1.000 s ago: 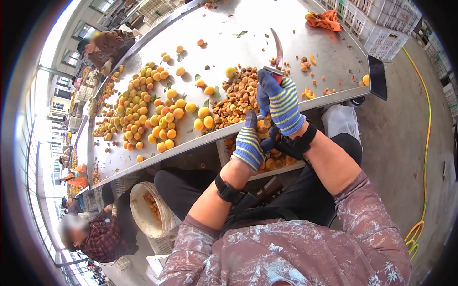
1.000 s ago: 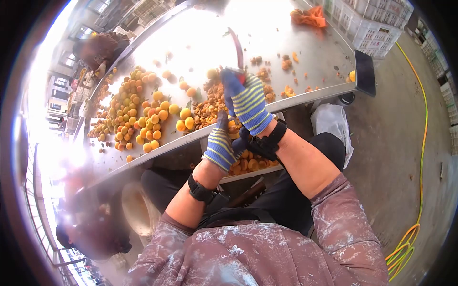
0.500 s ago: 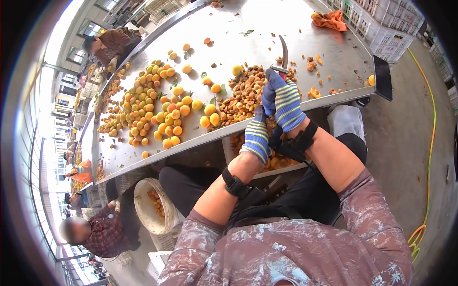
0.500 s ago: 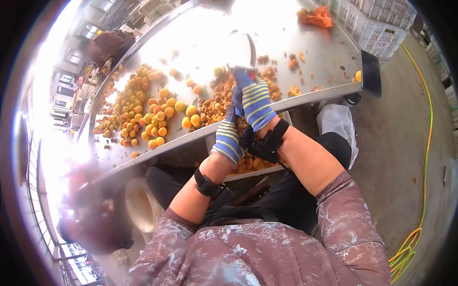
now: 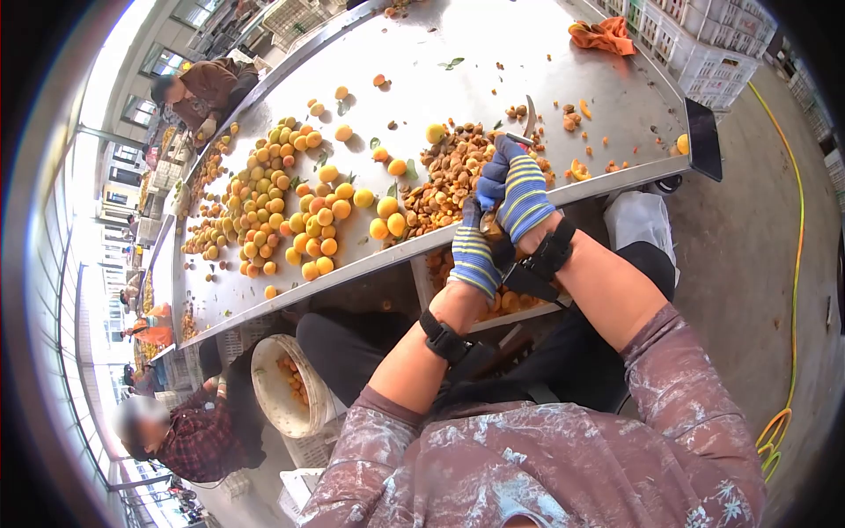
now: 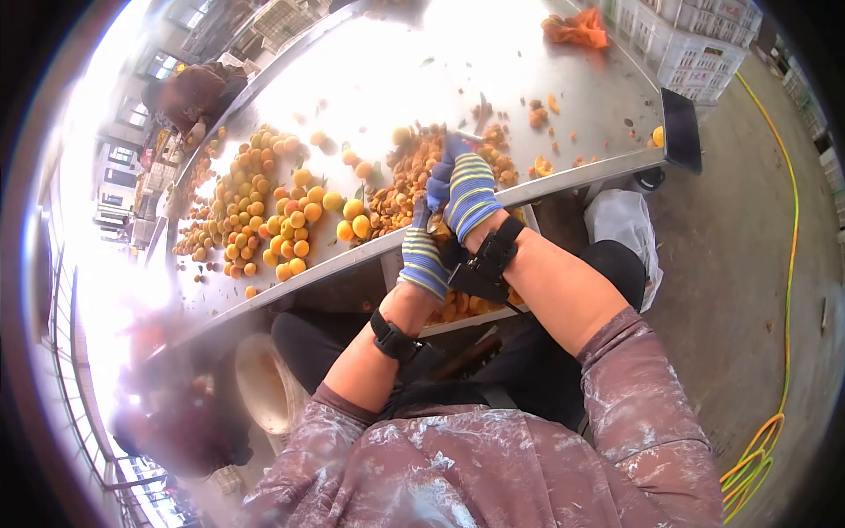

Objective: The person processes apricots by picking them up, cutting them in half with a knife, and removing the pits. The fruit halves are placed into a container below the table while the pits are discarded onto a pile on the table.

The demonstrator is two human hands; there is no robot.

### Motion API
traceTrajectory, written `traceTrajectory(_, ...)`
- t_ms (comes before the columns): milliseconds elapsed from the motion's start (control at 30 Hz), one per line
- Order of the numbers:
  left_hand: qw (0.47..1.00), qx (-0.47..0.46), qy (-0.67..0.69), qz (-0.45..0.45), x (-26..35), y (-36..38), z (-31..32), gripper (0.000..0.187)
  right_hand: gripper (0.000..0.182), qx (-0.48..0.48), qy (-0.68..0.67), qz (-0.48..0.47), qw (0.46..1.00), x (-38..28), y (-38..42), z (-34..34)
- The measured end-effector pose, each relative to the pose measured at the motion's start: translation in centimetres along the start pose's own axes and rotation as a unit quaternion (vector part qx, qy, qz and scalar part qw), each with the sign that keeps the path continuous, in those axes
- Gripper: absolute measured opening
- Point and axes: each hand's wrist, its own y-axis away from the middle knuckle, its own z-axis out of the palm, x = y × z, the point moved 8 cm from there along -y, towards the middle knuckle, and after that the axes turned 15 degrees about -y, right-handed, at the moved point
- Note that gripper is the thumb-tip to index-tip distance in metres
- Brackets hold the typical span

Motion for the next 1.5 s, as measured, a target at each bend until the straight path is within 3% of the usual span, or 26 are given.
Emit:
traceTrajectory(133, 0.996, -0.008, 0.029, -0.080, 0.4, -1.6, -2.8, 0.049, 0.045, -0.003, -0.049, -0.030, 0.998, -1.7, -0.5, 0.7)
traceTrajectory(167, 0.994, 0.008, -0.003, -0.112, 0.7, -1.9, -4.1, 0.046, 0.030, -0.055, -0.048, -0.039, 0.997, -2.7, -1.4, 0.5)
traceTrajectory(200, 0.984, -0.156, 0.049, -0.074, 3.0, -0.9, -1.6, 0.041, 0.031, -0.099, -0.015, -0.030, 0.995, -3.4, -1.6, 0.9)
traceTrajectory(300, 0.999, -0.039, -0.015, -0.011, 5.3, -0.7, -1.6, 0.041, 0.032, -0.132, 0.163, -0.025, 0.977, -4.4, -1.4, 2.2)
traceTrajectory(367, 1.000, -0.022, 0.014, -0.013, 5.9, -0.3, -1.1, 0.041, 0.028, -0.111, 0.396, -0.168, 0.896, -4.7, -0.3, 3.4)
traceTrajectory(400, 0.998, -0.056, 0.003, -0.001, 6.4, -0.2, -0.7, 0.039, 0.029, -0.210, 0.493, -0.232, 0.812, -4.0, 0.9, 5.2)
traceTrajectory(500, 0.997, -0.075, -0.022, 0.020, 6.7, -0.4, 0.0, 0.039, 0.037, -0.267, 0.698, -0.194, 0.636, -1.5, 2.3, 5.8)
traceTrajectory(567, 0.998, 0.058, 0.012, 0.030, 6.1, -1.1, -1.1, 0.041, 0.039, -0.230, 0.729, -0.231, 0.602, -2.0, 2.1, 5.6)
traceTrajectory(600, 0.998, 0.058, 0.012, 0.031, 6.3, -0.8, -1.3, 0.041, 0.041, -0.191, 0.757, -0.266, 0.565, -2.4, 2.0, 5.5)
traceTrajectory(633, 0.999, 0.016, -0.017, 0.032, 6.7, -0.3, -0.9, 0.040, 0.041, -0.192, 0.757, -0.267, 0.565, -2.3, 1.6, 5.2)
traceTrajectory(700, 0.995, -0.063, -0.075, 0.035, 7.0, 1.4, -0.3, 0.036, 0.039, -0.144, 0.686, -0.323, 0.636, -3.5, 1.3, 4.7)
traceTrajectory(733, 0.999, -0.026, -0.013, 0.014, 6.6, 2.2, 0.2, 0.033, 0.045, -0.149, 0.669, -0.309, 0.659, -3.5, 1.0, 4.6)
traceTrajectory(767, 0.993, -0.072, -0.095, 0.017, 6.0, 2.5, -0.9, 0.033, 0.041, -0.140, 0.635, -0.325, 0.686, -3.9, 1.2, 4.4)
traceTrajectory(833, 0.991, -0.006, -0.029, -0.129, 2.1, 4.9, -1.4, 0.035, 0.036, -0.108, 0.670, -0.332, 0.655, -4.6, 1.4, 4.8)
traceTrajectory(900, 0.965, -0.160, -0.051, -0.201, -1.7, 7.0, -1.7, 0.037, 0.032, -0.108, 0.644, -0.355, 0.669, -4.8, 1.5, 4.9)
traceTrajectory(967, 0.942, -0.146, 0.012, -0.302, -5.9, 7.6, -5.7, 0.038, 0.031, -0.109, 0.646, -0.379, 0.654, -4.9, 0.7, 4.0)
traceTrajectory(1033, 0.949, -0.079, 0.024, -0.305, -6.0, 7.6, -7.1, 0.042, 0.031, -0.112, 0.659, -0.394, 0.630, -5.0, 1.7, 4.4)
traceTrajectory(1100, 0.975, 0.101, -0.052, -0.191, -3.8, 7.0, -9.9, 0.045, 0.032, -0.119, 0.667, -0.394, 0.621, -4.8, 2.1, 4.5)
traceTrajectory(1167, 0.951, 0.157, -0.122, -0.237, -1.7, 7.9, -10.6, 0.042, 0.033, -0.112, 0.669, -0.389, 0.624, -4.7, 2.1, 4.3)
traceTrajectory(1233, 0.864, 0.015, -0.469, -0.183, 2.3, 7.9, -9.5, 0.037, 0.025, -0.143, 0.636, -0.454, 0.608, -4.8, 2.7, 4.5)
traceTrajectory(1267, 0.839, 0.042, -0.527, -0.128, 4.4, 8.1, -8.8, 0.030, 0.025, -0.137, 0.635, -0.440, 0.620, -4.8, 2.3, 4.2)
traceTrajectory(1300, 0.803, 0.027, -0.594, 0.022, 6.0, 6.3, -10.3, 0.024, 0.025, -0.146, 0.630, -0.462, 0.607, -4.7, 2.4, 4.4)
traceTrajectory(1333, 0.844, 0.082, -0.528, 0.055, 8.6, 7.4, -8.3, 0.015, 0.025, -0.150, 0.634, -0.468, 0.598, -4.7, 2.4, 4.5)
traceTrajectory(1367, 0.784, 0.118, -0.573, 0.207, 11.2, 6.8, -8.9, 0.017, 0.025, -0.153, 0.637, -0.474, 0.588, -4.6, 2.5, 4.6)
traceTrajectory(1433, 0.550, 0.178, -0.699, 0.420, 15.9, 8.4, -5.4, 0.010, 0.025, -0.152, 0.630, -0.449, 0.615, -4.5, 2.9, 4.9)
traceTrajectory(1500, 0.441, 0.217, -0.785, 0.377, 18.0, 7.2, -5.5, 0.020, 0.035, -0.147, 0.678, -0.369, 0.618, -3.7, 1.9, 4.4)
